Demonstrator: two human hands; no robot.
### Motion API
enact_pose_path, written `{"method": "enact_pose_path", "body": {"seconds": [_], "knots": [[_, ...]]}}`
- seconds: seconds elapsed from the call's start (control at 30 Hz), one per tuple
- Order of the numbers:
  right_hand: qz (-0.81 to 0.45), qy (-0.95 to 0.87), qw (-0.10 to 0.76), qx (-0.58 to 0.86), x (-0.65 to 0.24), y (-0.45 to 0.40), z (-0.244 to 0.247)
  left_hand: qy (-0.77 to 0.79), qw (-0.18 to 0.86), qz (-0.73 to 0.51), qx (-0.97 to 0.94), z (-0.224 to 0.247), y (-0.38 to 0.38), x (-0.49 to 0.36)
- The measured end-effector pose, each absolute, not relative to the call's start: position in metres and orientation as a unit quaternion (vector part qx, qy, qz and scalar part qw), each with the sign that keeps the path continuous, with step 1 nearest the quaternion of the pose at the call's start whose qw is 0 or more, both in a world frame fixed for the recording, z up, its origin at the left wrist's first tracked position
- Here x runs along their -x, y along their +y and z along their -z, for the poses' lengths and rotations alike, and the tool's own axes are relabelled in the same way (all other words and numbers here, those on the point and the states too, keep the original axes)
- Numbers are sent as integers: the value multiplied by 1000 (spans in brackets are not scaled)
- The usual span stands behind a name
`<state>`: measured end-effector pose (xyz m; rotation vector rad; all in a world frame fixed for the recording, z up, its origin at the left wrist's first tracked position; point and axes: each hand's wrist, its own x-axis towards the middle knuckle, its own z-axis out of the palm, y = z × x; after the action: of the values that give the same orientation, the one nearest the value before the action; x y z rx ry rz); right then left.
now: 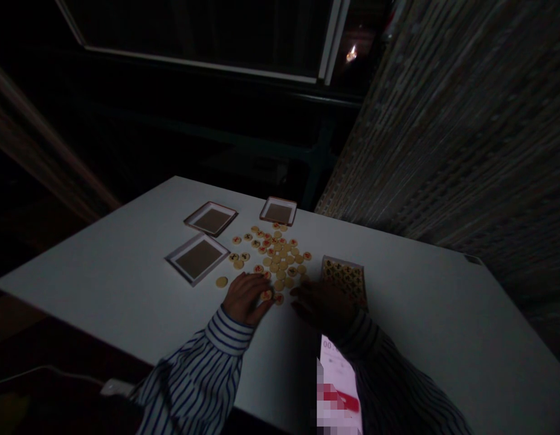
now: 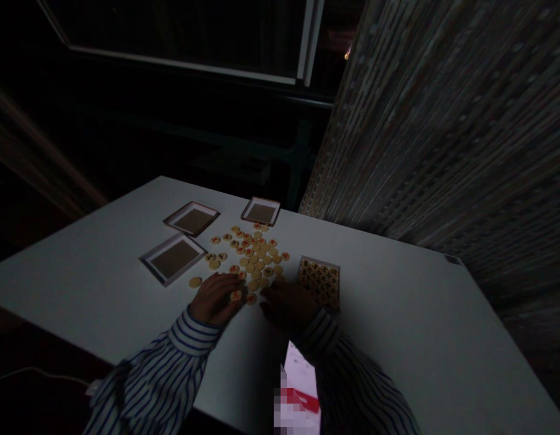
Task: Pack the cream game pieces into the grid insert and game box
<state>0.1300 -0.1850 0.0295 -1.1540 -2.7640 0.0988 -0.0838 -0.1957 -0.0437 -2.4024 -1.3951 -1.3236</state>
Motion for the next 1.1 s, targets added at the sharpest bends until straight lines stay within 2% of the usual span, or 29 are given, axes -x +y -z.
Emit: {"method": "enact_pose_path", "body": {"seconds": [0.57, 0.93, 1.1], "knots": [[-38, -918, 60, 391, -132, -185, -28, -472, 6, 428, 771, 38, -197, 81], [-39, -918, 98, 381, -135, -185, -31, -470, 6, 441, 765, 34, -198, 78], [-29, -918, 88, 386, -137, -187, -32, -468, 20, 457, 756, 32, -199, 76]]}}
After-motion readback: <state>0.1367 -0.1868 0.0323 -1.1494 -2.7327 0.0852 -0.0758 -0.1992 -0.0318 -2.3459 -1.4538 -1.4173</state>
